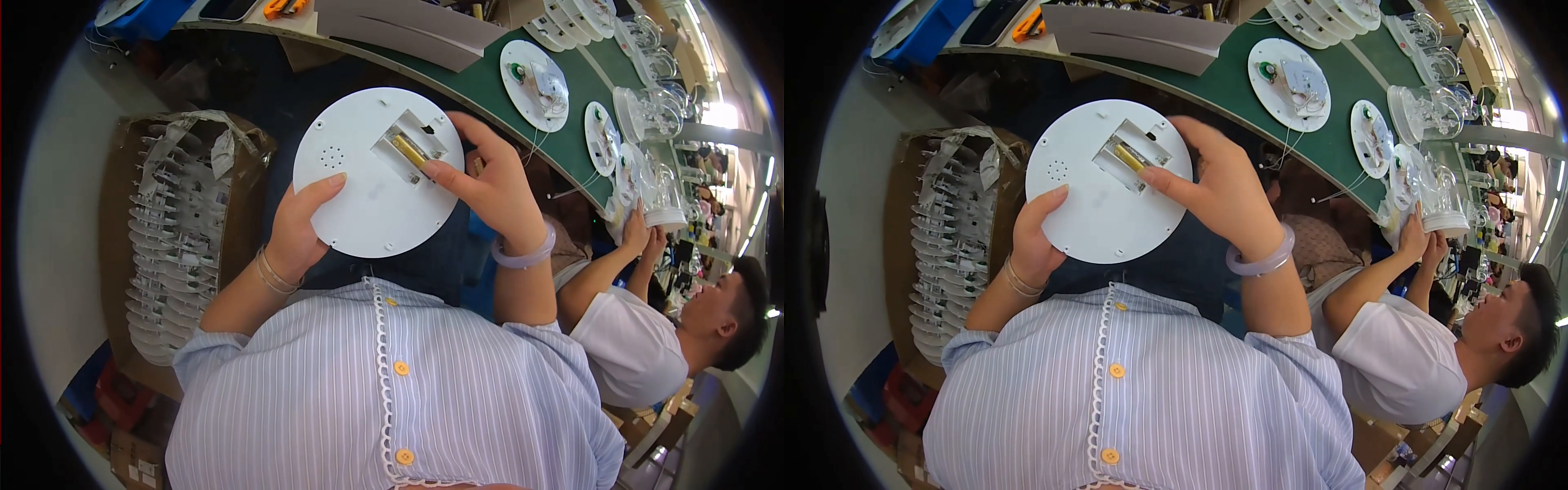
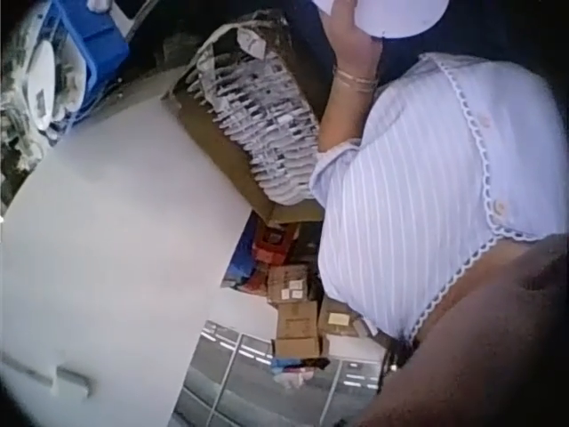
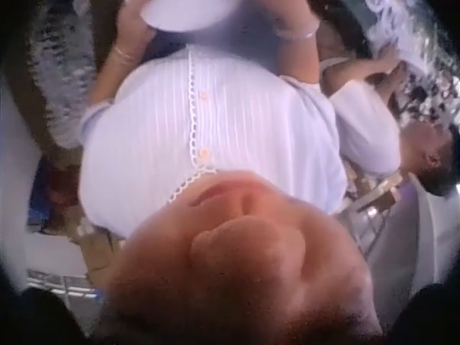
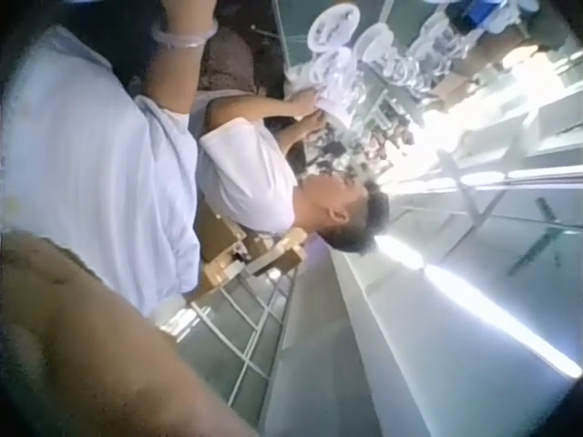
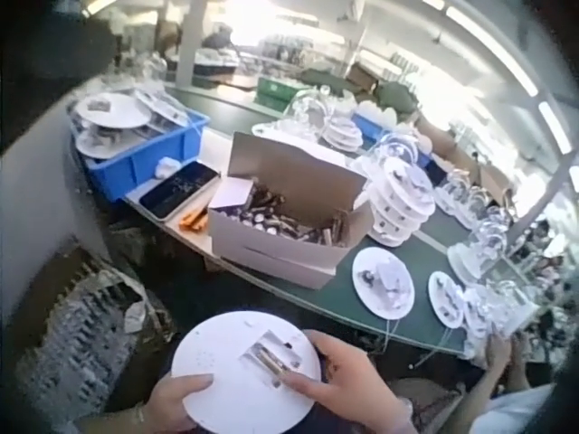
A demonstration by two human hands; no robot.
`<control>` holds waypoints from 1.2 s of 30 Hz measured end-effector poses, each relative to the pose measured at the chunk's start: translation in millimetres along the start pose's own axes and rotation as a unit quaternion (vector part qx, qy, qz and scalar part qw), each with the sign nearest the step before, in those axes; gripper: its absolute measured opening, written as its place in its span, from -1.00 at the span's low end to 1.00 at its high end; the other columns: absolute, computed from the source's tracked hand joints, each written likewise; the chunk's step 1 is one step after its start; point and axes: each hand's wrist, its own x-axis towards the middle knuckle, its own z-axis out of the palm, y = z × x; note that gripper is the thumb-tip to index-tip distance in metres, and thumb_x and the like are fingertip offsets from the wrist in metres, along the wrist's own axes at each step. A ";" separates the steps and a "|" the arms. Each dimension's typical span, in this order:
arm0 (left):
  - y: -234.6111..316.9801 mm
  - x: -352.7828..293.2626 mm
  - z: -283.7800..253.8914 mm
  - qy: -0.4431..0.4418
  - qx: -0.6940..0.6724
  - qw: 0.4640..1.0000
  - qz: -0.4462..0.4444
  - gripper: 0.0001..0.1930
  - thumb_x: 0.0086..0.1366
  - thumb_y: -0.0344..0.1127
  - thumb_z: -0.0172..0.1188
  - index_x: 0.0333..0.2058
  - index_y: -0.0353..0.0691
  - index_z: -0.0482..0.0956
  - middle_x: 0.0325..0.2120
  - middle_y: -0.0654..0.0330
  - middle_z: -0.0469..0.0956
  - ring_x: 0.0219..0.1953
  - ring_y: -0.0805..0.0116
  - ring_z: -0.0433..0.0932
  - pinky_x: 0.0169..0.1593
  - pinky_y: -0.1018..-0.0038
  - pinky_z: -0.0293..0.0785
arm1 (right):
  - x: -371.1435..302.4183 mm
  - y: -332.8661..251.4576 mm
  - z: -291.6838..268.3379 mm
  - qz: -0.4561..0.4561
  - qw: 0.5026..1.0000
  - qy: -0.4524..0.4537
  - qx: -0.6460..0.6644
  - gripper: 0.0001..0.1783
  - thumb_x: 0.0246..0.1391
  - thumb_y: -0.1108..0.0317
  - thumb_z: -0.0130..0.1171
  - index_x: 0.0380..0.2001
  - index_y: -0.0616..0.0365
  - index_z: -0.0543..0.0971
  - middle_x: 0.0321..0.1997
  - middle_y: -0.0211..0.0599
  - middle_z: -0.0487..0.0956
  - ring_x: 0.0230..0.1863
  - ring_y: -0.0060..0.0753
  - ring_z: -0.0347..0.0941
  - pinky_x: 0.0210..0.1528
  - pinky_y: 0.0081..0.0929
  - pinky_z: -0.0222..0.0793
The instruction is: Assembling battery compartments and testing light components at a factory workstation.
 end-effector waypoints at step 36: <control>0.1 4.8 -4.1 0.039 -0.033 0.995 -0.089 -0.56 0.08 -0.32 -0.05 -0.07 -0.40 0.21 -0.21 -0.01 0.39 -0.21 0.24 0.45 -0.15 0.46 0.39 | 2.1 25.2 20.2 -0.132 0.989 0.061 -0.031 -0.66 -0.21 0.64 -0.02 -0.25 0.22 0.37 -0.28 -0.30 0.33 -0.31 -0.48 0.30 -0.21 -0.62 0.22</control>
